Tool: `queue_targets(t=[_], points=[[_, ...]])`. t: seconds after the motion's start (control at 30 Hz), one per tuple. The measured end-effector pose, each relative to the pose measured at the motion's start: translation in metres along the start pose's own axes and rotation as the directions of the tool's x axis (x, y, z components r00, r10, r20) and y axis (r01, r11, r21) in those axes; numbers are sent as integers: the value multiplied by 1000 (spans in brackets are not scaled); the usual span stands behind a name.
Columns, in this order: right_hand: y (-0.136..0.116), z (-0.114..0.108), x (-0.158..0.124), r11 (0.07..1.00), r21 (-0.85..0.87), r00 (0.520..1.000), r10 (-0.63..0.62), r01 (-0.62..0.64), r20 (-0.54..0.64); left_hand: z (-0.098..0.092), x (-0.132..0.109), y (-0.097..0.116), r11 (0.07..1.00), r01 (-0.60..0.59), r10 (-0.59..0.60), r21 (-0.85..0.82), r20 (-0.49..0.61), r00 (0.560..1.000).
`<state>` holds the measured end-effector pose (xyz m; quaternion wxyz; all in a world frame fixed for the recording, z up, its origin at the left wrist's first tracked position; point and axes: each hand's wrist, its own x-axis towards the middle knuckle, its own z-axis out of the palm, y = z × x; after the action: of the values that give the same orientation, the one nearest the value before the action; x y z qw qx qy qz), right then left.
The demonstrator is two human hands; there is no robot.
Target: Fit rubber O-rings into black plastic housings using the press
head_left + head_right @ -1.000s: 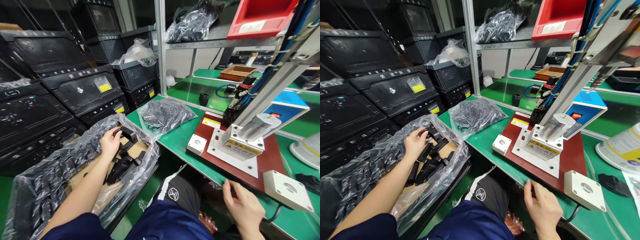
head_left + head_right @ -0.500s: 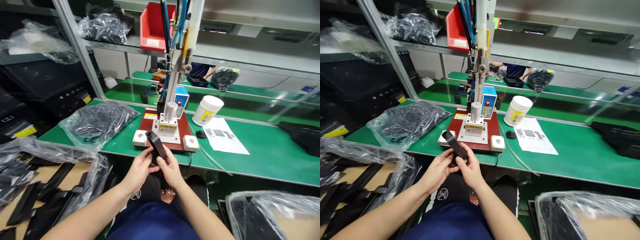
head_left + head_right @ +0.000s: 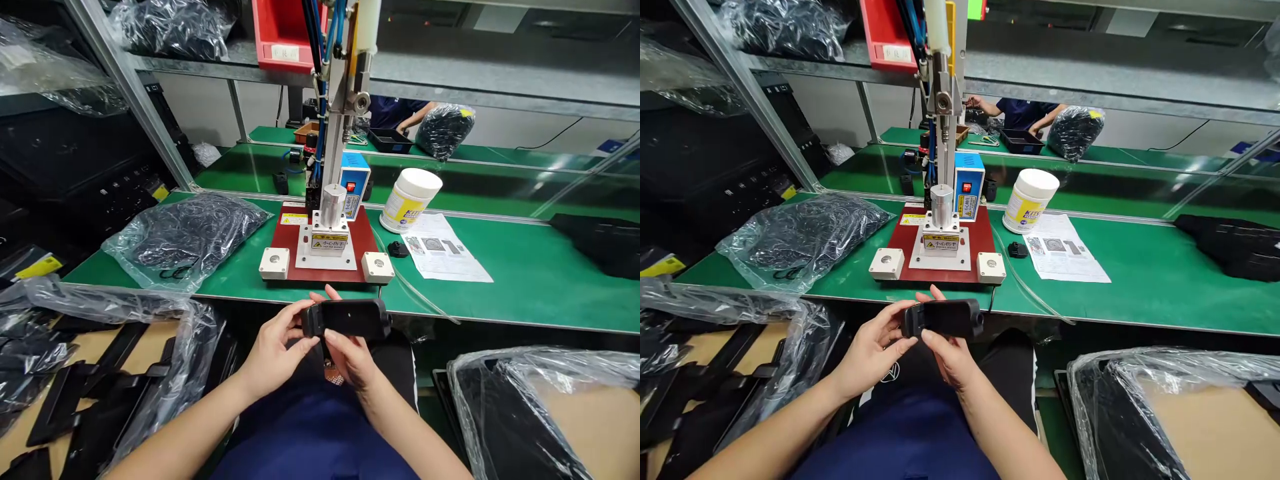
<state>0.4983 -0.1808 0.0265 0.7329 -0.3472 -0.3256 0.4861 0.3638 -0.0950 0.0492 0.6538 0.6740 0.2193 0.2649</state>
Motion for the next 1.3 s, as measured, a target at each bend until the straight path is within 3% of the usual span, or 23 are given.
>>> queue_targets(t=[0.13,0.3,0.47,0.7,1.0,1.3], points=[[-11,-11,-11,966,-254,996,-23,45,88,-9,-1,-6,983,68,-47,-173,127,991],[-12,-10,-21,945,-315,996,85,-86,-17,-16,3,-15,944,143,-71,-297,239,968],[-9,-5,-23,957,-268,993,106,-114,-43,-17,6,-19,909,227,-157,-350,218,963],[-8,-7,-24,954,-289,996,73,-84,-49,-16,8,-23,899,230,-142,-372,250,958],[5,-19,-27,948,-305,977,25,-90,-211,-10,7,-21,930,237,-200,-281,153,968],[-8,-13,-30,930,-348,985,63,-117,-162,-10,8,-20,931,276,-212,-238,262,941]])
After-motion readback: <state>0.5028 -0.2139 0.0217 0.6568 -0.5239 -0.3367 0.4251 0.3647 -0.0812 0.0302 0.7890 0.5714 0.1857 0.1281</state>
